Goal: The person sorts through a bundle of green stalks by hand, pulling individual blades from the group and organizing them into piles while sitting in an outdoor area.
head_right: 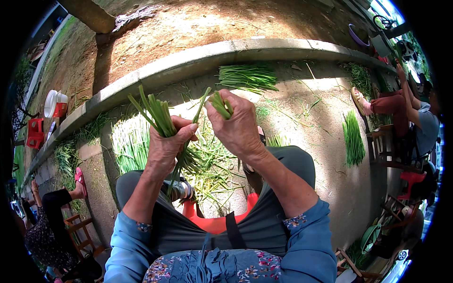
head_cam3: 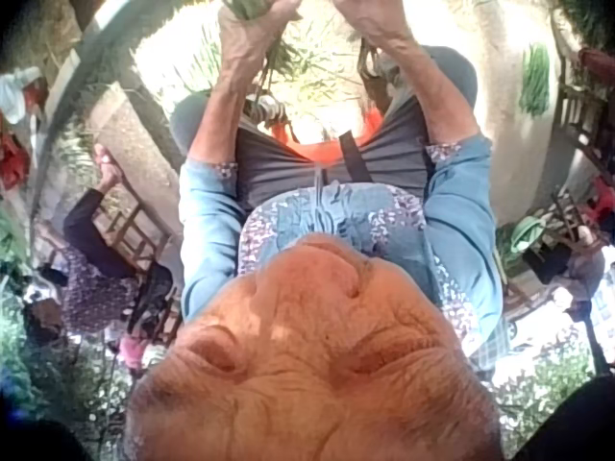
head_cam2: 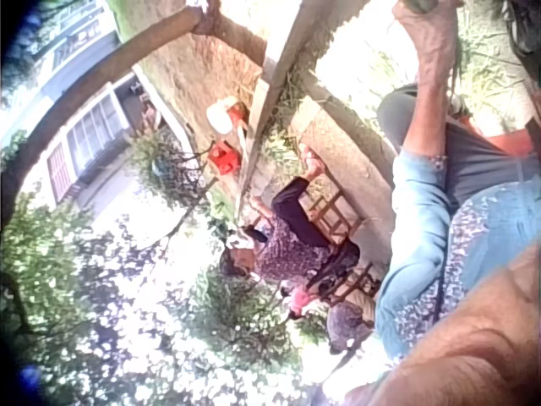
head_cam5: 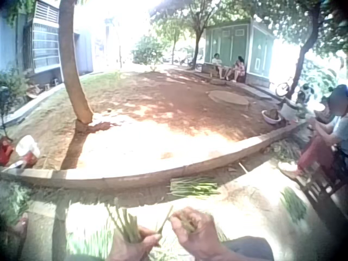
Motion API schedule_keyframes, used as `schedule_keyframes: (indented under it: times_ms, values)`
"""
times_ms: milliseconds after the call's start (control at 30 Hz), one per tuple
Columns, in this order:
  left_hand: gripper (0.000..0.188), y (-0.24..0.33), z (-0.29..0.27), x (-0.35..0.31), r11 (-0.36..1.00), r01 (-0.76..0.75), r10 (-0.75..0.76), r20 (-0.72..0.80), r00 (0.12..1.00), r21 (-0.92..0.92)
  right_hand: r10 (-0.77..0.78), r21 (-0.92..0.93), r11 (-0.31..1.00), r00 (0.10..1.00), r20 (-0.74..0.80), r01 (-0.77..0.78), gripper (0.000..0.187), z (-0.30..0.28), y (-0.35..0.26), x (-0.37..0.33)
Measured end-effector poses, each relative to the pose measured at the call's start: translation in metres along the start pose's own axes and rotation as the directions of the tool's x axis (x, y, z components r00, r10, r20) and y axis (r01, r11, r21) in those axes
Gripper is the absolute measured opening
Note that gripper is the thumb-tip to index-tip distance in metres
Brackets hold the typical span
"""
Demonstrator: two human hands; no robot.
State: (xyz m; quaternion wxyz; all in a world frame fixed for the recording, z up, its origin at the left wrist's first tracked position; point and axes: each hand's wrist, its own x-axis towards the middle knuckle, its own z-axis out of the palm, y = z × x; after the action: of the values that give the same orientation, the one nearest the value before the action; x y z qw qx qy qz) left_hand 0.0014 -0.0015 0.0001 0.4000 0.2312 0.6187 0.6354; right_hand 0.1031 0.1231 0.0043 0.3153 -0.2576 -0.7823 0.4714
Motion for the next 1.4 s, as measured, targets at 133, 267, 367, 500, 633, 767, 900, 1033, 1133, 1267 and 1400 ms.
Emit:
schedule_keyframes:
  times_ms: [133,267,367,500,633,767,900,1033,1133,1267,1400]
  values:
    - [0.013,0.000,-0.002,0.001,1.000,0.009,-0.009,0.011,1.000,-0.021,-0.024,0.019,1.000,0.999,-0.046,0.025,0.010,-0.003,0.002,0.002]
    - [0.013,-0.005,-0.002,0.002,1.000,-0.028,0.028,0.000,1.000,-0.008,0.021,0.009,1.000,0.999,-0.042,-0.021,0.008,-0.008,-0.002,0.003]
    - [0.015,-0.003,-0.004,0.001,1.000,-0.001,0.002,0.010,1.000,-0.019,0.038,0.055,0.998,0.994,-0.101,-0.032,0.010,-0.010,-0.002,0.005]
    - [0.019,-0.003,-0.007,0.001,0.995,0.059,-0.055,0.045,0.997,-0.086,0.178,0.173,0.971,0.982,-0.065,-0.165,0.012,-0.020,0.002,0.007]
    - [0.022,-0.002,-0.007,0.003,0.982,0.081,-0.067,0.085,0.994,-0.168,0.284,0.240,0.927,0.958,0.051,-0.288,0.015,-0.024,0.007,0.006]
    - [0.022,-0.004,-0.007,0.003,0.972,0.100,-0.074,0.123,0.990,-0.215,0.280,0.410,0.855,0.948,0.150,-0.317,0.019,-0.014,-0.004,0.003]
    - [0.023,-0.002,-0.006,0.002,0.971,0.128,-0.096,0.159,0.983,-0.204,0.282,0.446,0.778,0.880,0.381,-0.442,0.023,-0.012,-0.017,0.001]
    - [0.021,-0.003,-0.004,0.001,0.974,0.104,-0.070,0.169,0.983,-0.203,0.230,0.451,0.789,0.880,0.415,-0.418,0.021,-0.010,-0.016,0.000]
    - [0.019,-0.002,-0.004,0.000,0.975,0.095,-0.063,0.157,0.986,-0.201,0.221,0.430,0.813,0.891,0.397,-0.393,0.020,-0.009,-0.014,0.000]
    - [0.017,-0.003,-0.004,0.001,0.988,0.081,-0.062,0.144,0.988,-0.129,0.222,0.408,0.826,0.891,0.397,-0.388,0.018,-0.009,-0.013,-0.001]
    - [0.016,-0.005,-0.004,0.001,0.994,0.059,-0.047,0.128,0.991,-0.094,0.271,0.379,0.832,0.893,0.360,-0.405,0.016,-0.006,-0.016,-0.002]
